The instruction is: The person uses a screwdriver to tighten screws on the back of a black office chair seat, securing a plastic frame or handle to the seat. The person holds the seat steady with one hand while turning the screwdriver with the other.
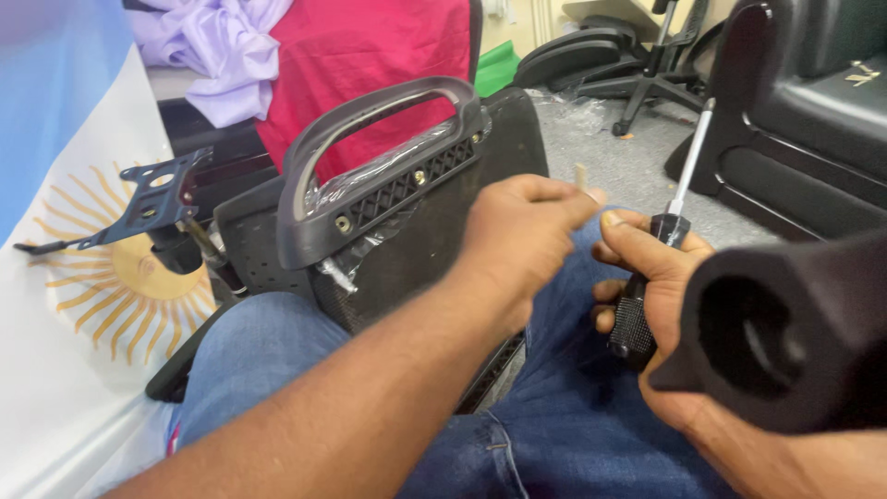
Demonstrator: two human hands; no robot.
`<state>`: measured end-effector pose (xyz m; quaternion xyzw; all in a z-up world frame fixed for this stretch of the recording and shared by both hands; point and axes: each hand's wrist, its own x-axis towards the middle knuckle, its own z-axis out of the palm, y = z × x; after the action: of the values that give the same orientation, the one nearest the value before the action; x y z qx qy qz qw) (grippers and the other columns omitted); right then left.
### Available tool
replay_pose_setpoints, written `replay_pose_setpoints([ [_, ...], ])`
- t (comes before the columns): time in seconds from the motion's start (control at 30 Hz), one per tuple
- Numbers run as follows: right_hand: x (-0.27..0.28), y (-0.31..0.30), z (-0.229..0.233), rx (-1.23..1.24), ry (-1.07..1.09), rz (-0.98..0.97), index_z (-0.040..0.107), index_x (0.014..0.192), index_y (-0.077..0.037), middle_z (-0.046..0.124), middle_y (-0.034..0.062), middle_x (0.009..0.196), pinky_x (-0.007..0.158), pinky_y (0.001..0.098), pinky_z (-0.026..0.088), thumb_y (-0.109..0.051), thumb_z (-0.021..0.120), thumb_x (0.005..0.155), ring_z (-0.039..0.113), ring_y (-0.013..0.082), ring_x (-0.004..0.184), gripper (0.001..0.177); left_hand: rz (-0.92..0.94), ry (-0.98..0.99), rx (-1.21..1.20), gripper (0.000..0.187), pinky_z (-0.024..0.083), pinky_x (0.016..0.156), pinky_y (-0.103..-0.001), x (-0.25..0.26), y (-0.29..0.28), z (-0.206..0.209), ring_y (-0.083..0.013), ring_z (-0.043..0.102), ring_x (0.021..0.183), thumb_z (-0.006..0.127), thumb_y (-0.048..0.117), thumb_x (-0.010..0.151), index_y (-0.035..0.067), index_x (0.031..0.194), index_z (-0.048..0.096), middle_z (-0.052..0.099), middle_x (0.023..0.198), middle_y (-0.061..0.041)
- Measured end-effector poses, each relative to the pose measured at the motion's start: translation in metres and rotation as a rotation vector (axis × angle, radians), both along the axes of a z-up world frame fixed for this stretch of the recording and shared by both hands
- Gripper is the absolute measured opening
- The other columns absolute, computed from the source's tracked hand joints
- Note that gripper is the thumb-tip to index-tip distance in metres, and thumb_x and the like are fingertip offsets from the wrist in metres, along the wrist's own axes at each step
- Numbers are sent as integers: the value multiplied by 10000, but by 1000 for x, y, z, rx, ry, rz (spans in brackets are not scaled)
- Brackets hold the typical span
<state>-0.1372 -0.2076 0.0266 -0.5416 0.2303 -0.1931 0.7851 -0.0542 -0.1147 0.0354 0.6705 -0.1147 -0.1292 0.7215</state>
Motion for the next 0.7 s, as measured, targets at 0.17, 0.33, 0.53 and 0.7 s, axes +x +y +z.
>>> replay_pose_setpoints([
  [0.17, -64, -62, -3, -67, -48, -147, 684, 1082, -50, 661, 39, 851, 468, 252, 488, -330, 704, 967, 623, 103, 623, 303, -178, -497, 407, 236, 588, 708, -364, -34, -69, 15, -218, 777, 721, 661, 296, 856, 144, 990, 782, 819, 884, -107],
  [0.33, -177, -141, -30, -44, 87, -542, 673, 1101, -39, 661, 49, 862, 496, 269, 493, -295, 700, 962, 619, 124, 636, 292, -580, -694, 618, 221, 610, 791, -406, -87, -149, 32, -271, 771, 857, 674, 257, 897, 134, 1053, 771, 804, 965, -127],
  [0.53, -224, -193, -62, 46, 217, -837, 660, 1123, -25, 661, 62, 875, 531, 288, 499, -252, 696, 956, 615, 149, 652, 283, -807, -693, 800, 272, 619, 773, -407, -118, -201, 24, -293, 783, 843, 672, 265, 906, 143, 1140, 738, 809, 977, -140],
  [0.7, -216, -202, -90, 112, 283, -912, 649, 1141, -14, 662, 72, 885, 560, 304, 503, -216, 692, 952, 611, 170, 665, 281, -954, -608, 863, 326, 627, 758, -408, -133, -211, 27, -312, 792, 831, 670, 271, 913, 150, 1213, 710, 814, 987, -151],
])
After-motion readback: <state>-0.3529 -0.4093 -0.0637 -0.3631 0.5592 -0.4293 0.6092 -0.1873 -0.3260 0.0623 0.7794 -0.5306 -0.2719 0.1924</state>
